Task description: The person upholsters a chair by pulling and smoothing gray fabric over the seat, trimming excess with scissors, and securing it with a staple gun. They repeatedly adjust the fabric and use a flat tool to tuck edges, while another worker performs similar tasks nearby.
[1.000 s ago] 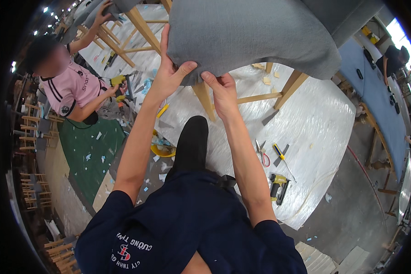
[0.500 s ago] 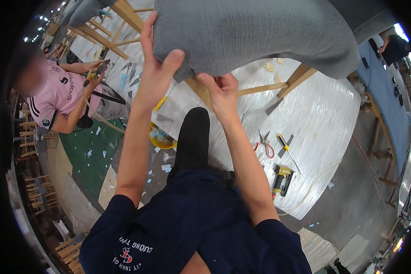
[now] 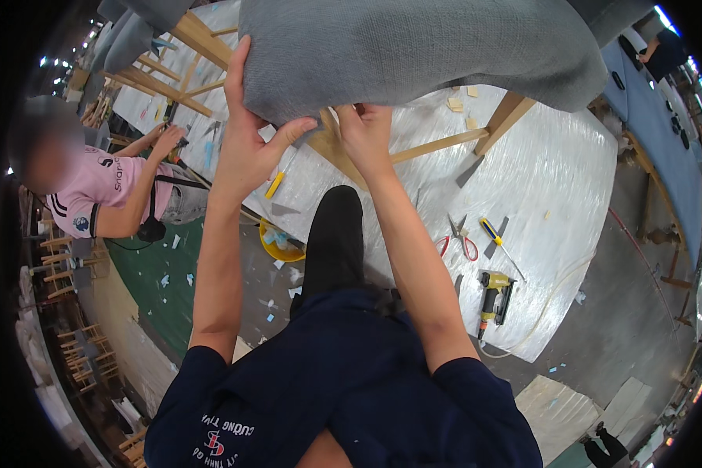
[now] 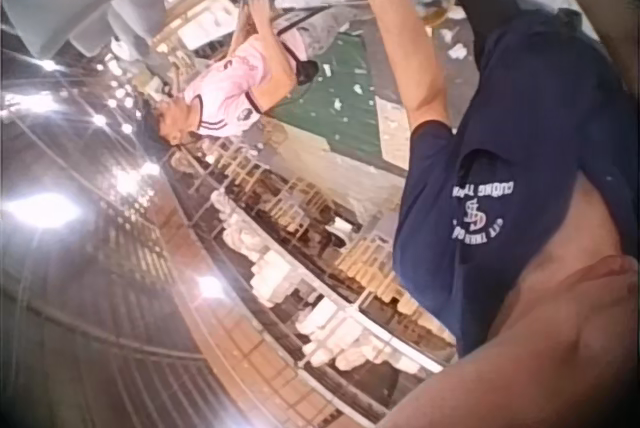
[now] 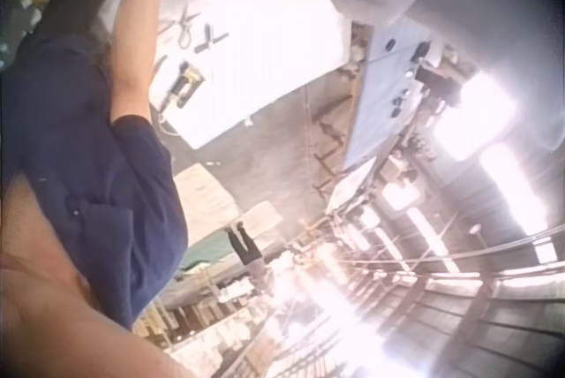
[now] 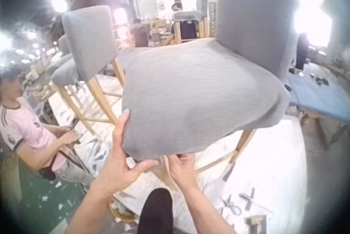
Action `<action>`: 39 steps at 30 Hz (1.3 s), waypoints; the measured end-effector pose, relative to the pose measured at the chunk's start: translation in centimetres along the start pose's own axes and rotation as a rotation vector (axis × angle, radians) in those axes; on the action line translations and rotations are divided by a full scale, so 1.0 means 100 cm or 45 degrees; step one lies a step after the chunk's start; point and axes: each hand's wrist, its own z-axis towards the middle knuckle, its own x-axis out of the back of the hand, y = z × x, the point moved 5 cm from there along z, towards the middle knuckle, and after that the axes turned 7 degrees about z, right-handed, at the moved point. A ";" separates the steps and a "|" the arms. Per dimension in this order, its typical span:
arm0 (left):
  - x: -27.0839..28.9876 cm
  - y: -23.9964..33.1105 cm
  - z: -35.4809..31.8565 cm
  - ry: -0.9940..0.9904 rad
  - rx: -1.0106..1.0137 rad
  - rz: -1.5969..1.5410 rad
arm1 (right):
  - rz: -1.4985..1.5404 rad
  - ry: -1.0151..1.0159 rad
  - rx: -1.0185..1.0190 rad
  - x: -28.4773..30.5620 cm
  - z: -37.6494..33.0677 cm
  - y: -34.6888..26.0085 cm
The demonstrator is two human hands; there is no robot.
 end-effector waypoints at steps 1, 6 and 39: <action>0.000 0.001 0.000 -0.012 -0.010 0.002 | -0.010 -0.009 0.041 -0.002 0.003 0.001; 0.009 0.022 0.001 -0.026 0.149 0.111 | -0.025 0.076 0.076 -0.011 0.000 0.005; -0.046 0.049 0.008 0.609 -0.004 0.784 | 0.109 1.774 -0.824 0.445 -0.387 0.058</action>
